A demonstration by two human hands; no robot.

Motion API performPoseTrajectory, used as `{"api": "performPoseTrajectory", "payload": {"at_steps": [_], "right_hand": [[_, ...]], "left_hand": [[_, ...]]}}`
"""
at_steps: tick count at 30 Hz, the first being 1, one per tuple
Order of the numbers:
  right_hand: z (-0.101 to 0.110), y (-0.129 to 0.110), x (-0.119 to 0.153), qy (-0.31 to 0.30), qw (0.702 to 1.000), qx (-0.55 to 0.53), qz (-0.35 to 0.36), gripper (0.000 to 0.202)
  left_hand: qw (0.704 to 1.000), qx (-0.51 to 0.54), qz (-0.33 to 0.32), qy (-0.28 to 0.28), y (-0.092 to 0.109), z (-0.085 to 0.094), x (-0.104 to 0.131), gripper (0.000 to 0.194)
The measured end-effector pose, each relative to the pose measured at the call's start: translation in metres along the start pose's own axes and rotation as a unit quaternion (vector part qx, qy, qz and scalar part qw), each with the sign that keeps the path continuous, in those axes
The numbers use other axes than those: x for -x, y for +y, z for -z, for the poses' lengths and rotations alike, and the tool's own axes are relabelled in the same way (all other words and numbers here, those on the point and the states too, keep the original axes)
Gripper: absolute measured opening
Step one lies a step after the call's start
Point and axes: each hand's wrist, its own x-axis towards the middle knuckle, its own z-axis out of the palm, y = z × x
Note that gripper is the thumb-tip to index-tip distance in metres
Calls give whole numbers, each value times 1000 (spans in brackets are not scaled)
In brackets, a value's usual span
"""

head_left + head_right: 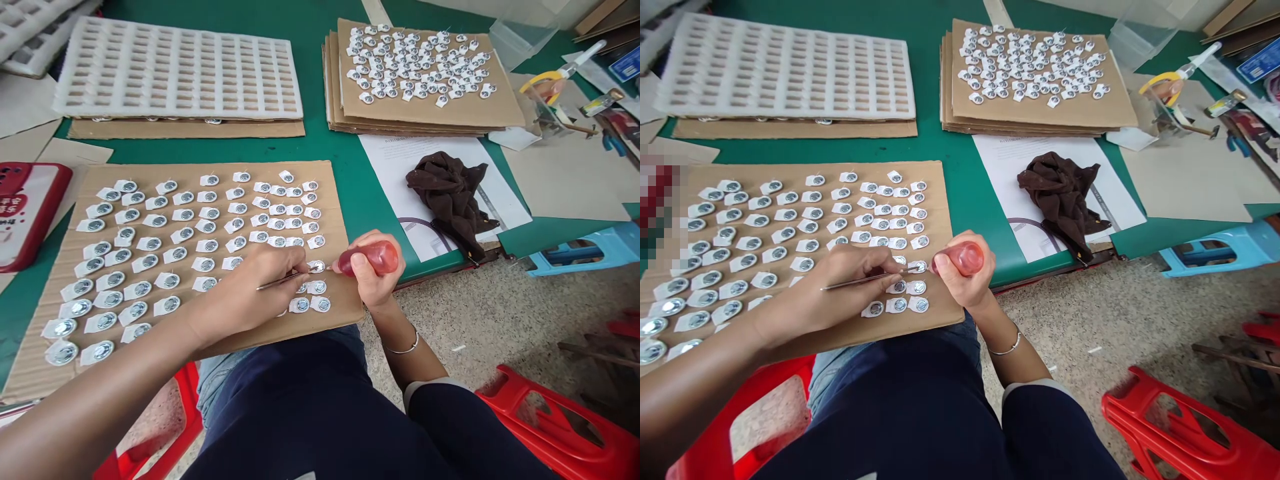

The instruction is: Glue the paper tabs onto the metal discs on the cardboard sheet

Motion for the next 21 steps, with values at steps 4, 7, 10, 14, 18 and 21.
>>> {"api": "performPoseTrajectory", "payload": {"at_steps": [4,7,10,14,18,21], "right_hand": [[-1,0,0,4,1000,1,4,22],[-1,1,0,6,1000,-10,11,21],[0,1,0,0,1000,-7,8,21],[0,1,0,-5,1000,-4,14,22],[0,-1,0,-9,1000,-8,18,23],[0,-1,1,-16,1000,-13,11,23]], "left_hand": [[1000,4,22,-10,-1,2,-1,12],[999,6,30,-12,0,3,-2,13],[1000,5,27,-11,-1,3,-2,13],[1000,3,28,-9,-2,3,-2,13],[1000,-1,28,-9,-3,2,-2,13],[999,-8,31,-6,-2,2,-2,14]]}}
